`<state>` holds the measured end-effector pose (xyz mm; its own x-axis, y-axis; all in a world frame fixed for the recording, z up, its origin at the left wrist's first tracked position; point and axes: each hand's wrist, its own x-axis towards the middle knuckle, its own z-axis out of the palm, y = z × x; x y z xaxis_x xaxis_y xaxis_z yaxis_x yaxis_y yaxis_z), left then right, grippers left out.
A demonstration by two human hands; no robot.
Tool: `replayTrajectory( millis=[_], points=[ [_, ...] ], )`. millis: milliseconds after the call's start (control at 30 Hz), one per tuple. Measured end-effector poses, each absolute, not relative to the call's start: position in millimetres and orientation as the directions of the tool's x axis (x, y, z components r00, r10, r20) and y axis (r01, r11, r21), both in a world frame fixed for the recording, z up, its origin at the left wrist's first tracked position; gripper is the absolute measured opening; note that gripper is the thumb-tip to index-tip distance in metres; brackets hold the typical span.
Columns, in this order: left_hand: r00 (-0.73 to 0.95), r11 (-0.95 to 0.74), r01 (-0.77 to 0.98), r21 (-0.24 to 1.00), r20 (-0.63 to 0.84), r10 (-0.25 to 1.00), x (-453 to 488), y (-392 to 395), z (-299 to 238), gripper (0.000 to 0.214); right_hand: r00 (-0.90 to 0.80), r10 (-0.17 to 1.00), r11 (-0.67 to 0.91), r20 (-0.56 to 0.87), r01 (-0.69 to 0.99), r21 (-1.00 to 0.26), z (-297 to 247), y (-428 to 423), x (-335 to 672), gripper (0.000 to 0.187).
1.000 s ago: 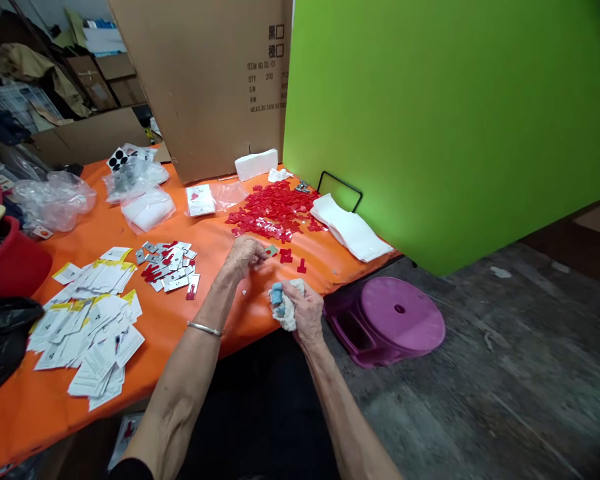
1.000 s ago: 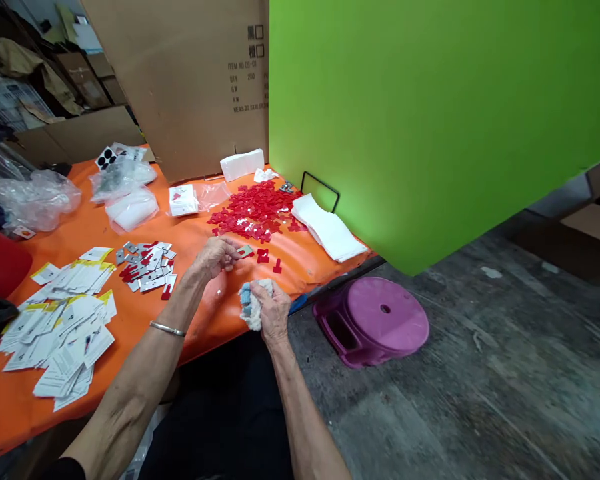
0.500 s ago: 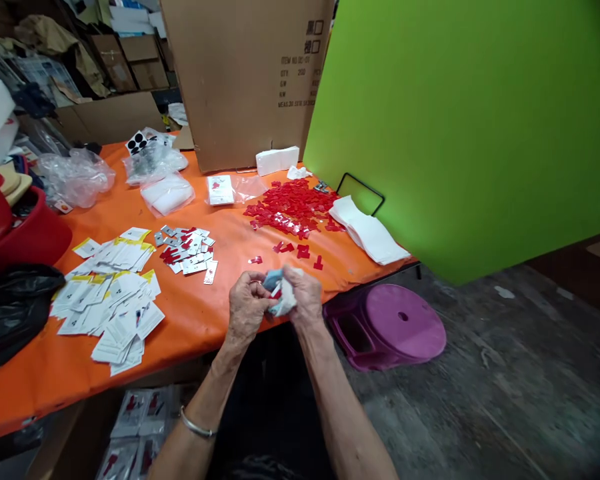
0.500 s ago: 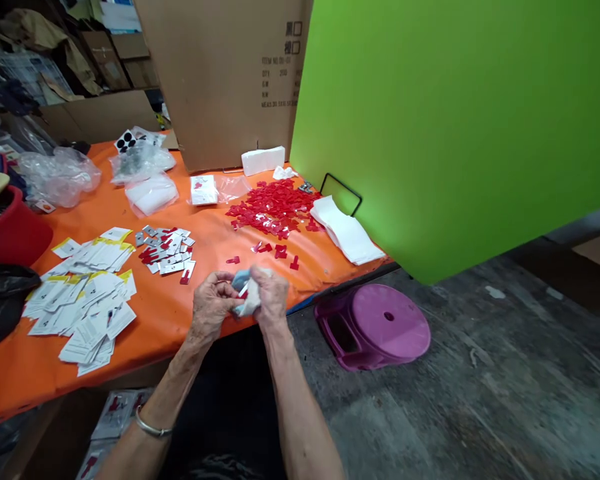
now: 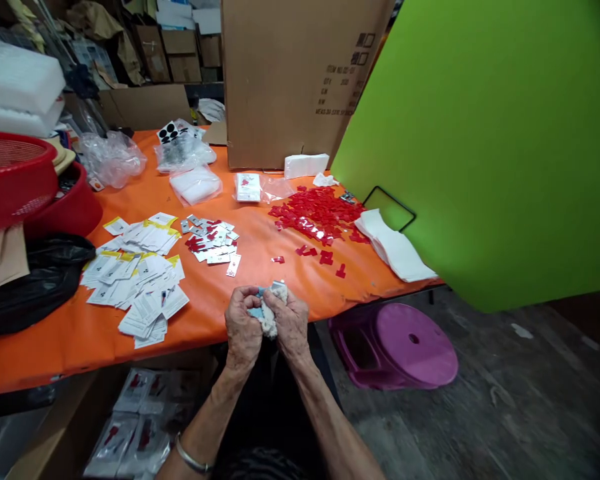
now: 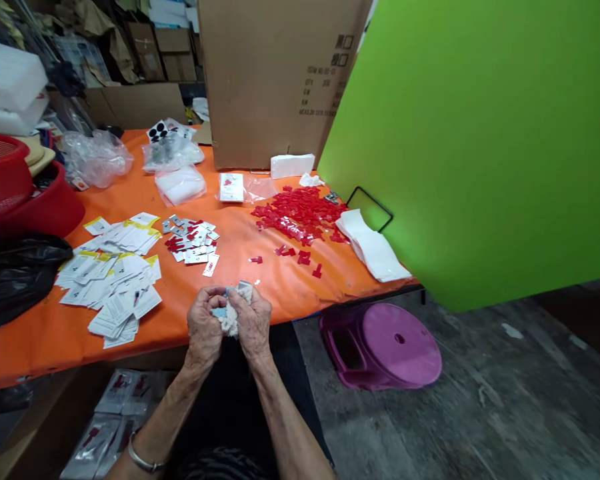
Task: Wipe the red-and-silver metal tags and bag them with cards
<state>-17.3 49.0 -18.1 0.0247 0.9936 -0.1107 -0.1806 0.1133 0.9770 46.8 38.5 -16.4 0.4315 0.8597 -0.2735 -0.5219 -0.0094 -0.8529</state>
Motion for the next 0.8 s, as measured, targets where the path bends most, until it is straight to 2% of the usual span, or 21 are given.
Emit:
replayTrajectory(
  millis=[133,167,233,300,400,500,567,600,667,700,733,800],
  points=[
    [0.07,0.161,-0.069,0.985,-0.156,0.985,-38,61,-11,0.03,0.572,0.735,0.09,-0.364,-0.614,-0.784,-18,54,66,0.025],
    [0.043,0.156,-0.033,0.987,-0.154,0.987,-45,70,-10,0.031,0.607,0.708,0.133,-0.362,-0.617,-0.776,-17,56,74,0.025],
    [-0.035,0.091,0.098,0.991,-0.087,0.996,-60,92,-9,0.031,0.604,0.725,0.157,-0.331,-0.613,-0.774,-16,53,87,0.025],
    [-0.053,0.003,0.308,0.951,0.014,0.998,-74,118,-11,0.028,0.51,0.797,0.084,-0.323,-0.623,-0.778,-13,42,94,0.026],
    [-0.005,-0.114,0.603,0.79,0.147,0.989,-88,152,-14,0.017,0.384,0.847,-0.038,-0.367,-0.645,-0.763,-8,21,95,0.03],
    [0.004,-0.185,0.696,0.694,0.253,0.967,-81,157,-13,0.012,0.338,0.851,-0.113,-0.401,-0.628,-0.77,-6,7,98,0.037],
    [-0.015,-0.188,0.601,0.777,0.246,0.969,-62,139,-11,0.013,0.363,0.848,-0.114,-0.385,-0.586,-0.802,-6,4,100,0.039],
    [0.005,-0.164,0.49,0.856,0.185,0.983,-49,125,-9,0.016,0.402,0.844,-0.095,-0.355,-0.539,-0.837,-6,5,100,0.041],
    [0.131,0.015,0.128,0.992,-0.032,0.991,-18,95,-6,0.026,0.488,0.838,-0.064,-0.243,-0.355,-0.933,-5,9,97,0.047],
    [0.241,0.171,-0.066,0.983,-0.151,0.959,-4,81,-4,0.03,0.506,0.846,-0.06,-0.169,-0.225,-0.973,-4,12,94,0.048],
    [0.336,0.331,-0.222,0.917,-0.247,0.909,8,69,-3,0.032,0.497,0.862,-0.064,-0.106,-0.1,-0.993,-2,15,92,0.048],
    [0.449,0.552,-0.393,0.736,-0.37,0.813,20,54,0,0.036,0.399,0.916,-0.066,-0.042,0.045,-0.997,2,19,92,0.048]
  ],
)
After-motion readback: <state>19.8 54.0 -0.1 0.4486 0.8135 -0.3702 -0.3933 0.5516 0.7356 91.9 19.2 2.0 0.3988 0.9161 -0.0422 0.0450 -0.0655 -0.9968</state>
